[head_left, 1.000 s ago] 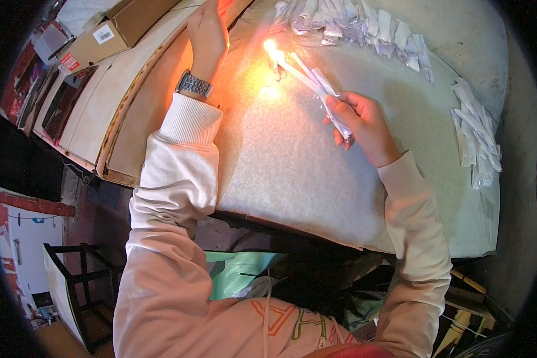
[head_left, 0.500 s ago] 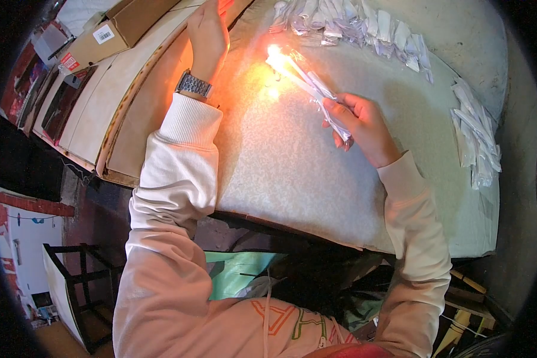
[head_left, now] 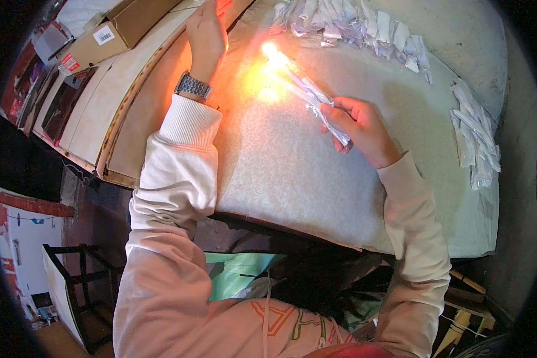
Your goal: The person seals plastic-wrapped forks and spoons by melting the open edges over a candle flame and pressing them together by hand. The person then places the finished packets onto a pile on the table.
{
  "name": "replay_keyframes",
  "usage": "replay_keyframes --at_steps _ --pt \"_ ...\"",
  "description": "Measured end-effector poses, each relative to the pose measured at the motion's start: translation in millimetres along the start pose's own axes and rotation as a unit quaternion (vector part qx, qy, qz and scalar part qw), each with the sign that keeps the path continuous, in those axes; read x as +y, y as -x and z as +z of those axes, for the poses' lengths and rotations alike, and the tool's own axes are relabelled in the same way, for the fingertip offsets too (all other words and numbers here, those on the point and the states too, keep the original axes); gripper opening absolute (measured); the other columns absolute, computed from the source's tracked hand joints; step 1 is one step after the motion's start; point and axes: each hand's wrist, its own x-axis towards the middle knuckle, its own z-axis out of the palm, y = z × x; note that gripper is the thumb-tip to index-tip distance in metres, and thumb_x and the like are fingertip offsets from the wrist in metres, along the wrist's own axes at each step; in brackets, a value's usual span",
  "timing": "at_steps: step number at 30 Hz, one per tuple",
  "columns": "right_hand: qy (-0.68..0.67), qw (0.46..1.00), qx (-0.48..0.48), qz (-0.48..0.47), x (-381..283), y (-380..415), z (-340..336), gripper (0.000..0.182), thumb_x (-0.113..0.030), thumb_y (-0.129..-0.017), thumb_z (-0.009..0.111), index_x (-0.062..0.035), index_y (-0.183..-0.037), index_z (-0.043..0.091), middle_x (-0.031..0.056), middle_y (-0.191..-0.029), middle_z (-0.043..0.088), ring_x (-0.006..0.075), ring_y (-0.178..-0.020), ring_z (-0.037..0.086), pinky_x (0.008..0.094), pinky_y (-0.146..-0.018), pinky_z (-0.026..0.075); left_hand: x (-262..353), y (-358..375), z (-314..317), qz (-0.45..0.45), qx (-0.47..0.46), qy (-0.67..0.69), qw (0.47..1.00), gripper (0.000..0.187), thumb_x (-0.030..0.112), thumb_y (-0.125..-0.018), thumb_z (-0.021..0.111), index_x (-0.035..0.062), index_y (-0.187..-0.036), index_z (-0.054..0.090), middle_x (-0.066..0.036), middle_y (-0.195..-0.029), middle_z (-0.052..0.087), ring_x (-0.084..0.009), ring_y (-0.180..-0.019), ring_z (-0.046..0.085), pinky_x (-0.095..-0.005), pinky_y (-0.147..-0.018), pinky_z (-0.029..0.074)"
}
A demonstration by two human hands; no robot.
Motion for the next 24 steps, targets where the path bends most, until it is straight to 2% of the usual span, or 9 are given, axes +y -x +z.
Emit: replay_keyframes --at_steps 14,17,24 --pt "0.024 0.999 -0.024 0.001 -3.2 1.6 0.4 0.029 -0.03 -0.093 0.056 -0.0024 -0.099 0.06 0.0005 -0.074 0.06 0.0047 -0.049 0.049 0.0194 -0.043 0.038 3.1 -0.3 -1.0 0.033 -0.002 -0.049 0.998 0.044 0.028 -0.099 0.037 -0.0084 -0.103 0.062 -0.017 -0.106 0.064 -0.0236 -0.102 0.059 -0.033 -0.093 0.042" --pt "0.032 0.999 -0.029 -0.01 -2.0 0.7 -1.1 0.034 -0.033 -0.092 0.055 -0.0001 -0.1 0.06 0.0034 -0.074 0.061 0.0064 -0.049 0.051 0.021 -0.041 0.041 4.9 0.0 -1.1 0.049 -0.002 -0.082 0.995 0.044 0.029 -0.099 0.037 -0.0077 -0.102 0.063 -0.016 -0.104 0.065 -0.0226 -0.101 0.059 -0.0322 -0.092 0.042" --pt "0.029 0.999 -0.022 -0.011 -0.8 0.1 -0.3 0.035 -0.034 -0.092 0.055 0.0001 -0.099 0.06 0.0038 -0.074 0.061 0.0064 -0.049 0.051 0.0208 -0.041 0.041 8.2 0.8 -1.0 0.046 0.003 -0.098 0.994 0.046 0.031 -0.099 0.038 -0.0073 -0.101 0.063 -0.016 -0.103 0.065 -0.0222 -0.1 0.059 -0.0318 -0.092 0.042"
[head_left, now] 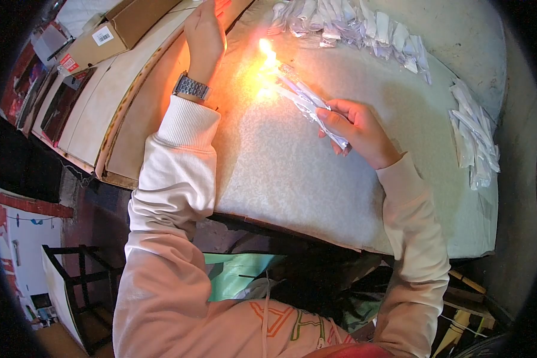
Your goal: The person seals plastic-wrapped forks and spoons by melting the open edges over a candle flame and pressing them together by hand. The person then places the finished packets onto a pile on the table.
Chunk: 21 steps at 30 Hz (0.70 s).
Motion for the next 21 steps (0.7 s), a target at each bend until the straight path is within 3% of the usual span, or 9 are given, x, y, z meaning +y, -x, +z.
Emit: replay_keyframes --at_steps 5,8,21 --pt "-0.003 1.0 0.007 0.001 0.1 -0.2 0.0 0.034 -0.033 -0.092 0.055 0.0 -0.097 0.06 0.0041 -0.074 0.062 0.0063 -0.049 0.051 0.0207 -0.04 0.041 0.3 -0.8 0.2 0.002 0.004 -0.012 1.0 0.047 0.032 -0.099 0.038 -0.0074 -0.101 0.063 -0.016 -0.103 0.065 -0.0224 -0.1 0.059 -0.0315 -0.092 0.041" --pt "-0.009 1.0 0.008 0.009 -0.4 0.0 0.8 0.028 -0.032 -0.093 0.055 -0.004 -0.097 0.06 -0.0006 -0.073 0.06 0.0039 -0.049 0.048 0.0195 -0.042 0.038 2.7 -0.6 1.0 -0.001 0.005 -0.008 1.0 0.047 0.032 -0.099 0.038 -0.0075 -0.101 0.063 -0.016 -0.104 0.065 -0.0224 -0.1 0.058 -0.0314 -0.092 0.041" --pt "-0.005 1.0 0.011 0.01 -0.6 -0.1 0.8 0.03 -0.032 -0.093 0.055 -0.0029 -0.098 0.06 0.0008 -0.074 0.061 0.0046 -0.049 0.049 0.0197 -0.042 0.039 -3.2 -2.4 0.5 -0.02 -0.003 0.049 0.999 0.045 0.029 -0.099 0.038 -0.0075 -0.104 0.062 -0.016 -0.105 0.065 -0.0227 -0.1 0.059 -0.0316 -0.092 0.042"
